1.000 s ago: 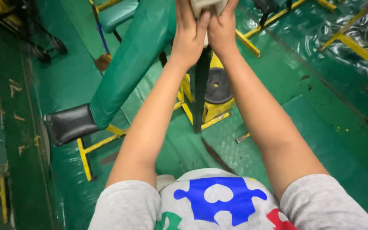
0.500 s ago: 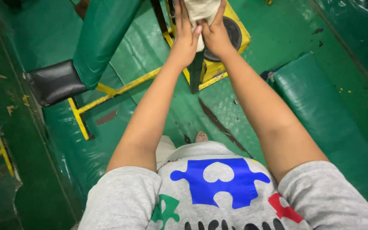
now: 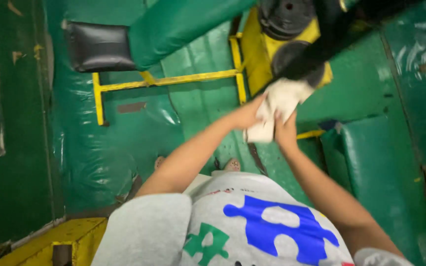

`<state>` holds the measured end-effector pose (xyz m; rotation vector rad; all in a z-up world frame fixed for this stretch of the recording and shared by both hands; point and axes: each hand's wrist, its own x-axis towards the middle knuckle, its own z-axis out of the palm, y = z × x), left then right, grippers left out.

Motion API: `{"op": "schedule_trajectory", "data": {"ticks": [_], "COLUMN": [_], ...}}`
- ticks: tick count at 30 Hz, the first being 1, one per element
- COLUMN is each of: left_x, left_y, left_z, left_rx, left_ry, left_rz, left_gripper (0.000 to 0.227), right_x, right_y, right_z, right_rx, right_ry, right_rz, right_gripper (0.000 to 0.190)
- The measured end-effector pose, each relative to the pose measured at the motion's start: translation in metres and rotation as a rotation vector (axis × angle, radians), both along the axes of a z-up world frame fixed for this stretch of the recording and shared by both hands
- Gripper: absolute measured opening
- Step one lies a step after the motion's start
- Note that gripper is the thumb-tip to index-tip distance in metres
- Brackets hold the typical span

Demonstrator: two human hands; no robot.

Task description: Cleaning a barbell, exercise benches, and multiple dumbbells using a cloth.

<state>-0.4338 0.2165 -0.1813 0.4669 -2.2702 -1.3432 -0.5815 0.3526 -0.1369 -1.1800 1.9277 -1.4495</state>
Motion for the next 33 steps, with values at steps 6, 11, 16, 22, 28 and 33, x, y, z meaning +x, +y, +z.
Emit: {"op": "schedule_trajectory", "data": {"ticks": [6, 11, 16, 22, 28, 33], "left_x": [0.217, 0.400, 0.550, 0.649, 0.678, 0.743], "left_y": [0.044, 0.030, -0.006, -0.041, -0.112, -0.182], "left_z": [-0.007, 0.007, 0.023, 0.002, 0.021, 0.002], "left_rx": [0.719, 0.947, 0.764, 0.588, 0.663, 0.736], "left_ry": [-0.227, -0.092, -0.109, -0.011, 0.027, -0.075], "left_rz": [0.299, 0.554, 0.726, 0.832, 0.950, 0.991], "left_gripper": [0.085, 0.062, 0.059, 0.053, 0.051, 0.056], "right_x": [0.125, 0.257, 0.401, 0.503, 0.562, 0.607], "right_y": [-0.007, -0.079, -0.151, -0.220, -0.303, -0.369], "right_z": [-0.021, -0.034, -0.056, -0.003, 0.005, -0.068], "right_rx": [0.366, 0.657, 0.396, 0.272, 0.343, 0.184], "right_ry": [-0.396, -0.427, -0.451, -0.218, -0.185, -0.094], "right_rz": [0.348, 0.602, 0.860, 1.044, 1.183, 1.282], "right_gripper": [0.069, 0.059, 0.062, 0.068, 0.066, 0.068]}}
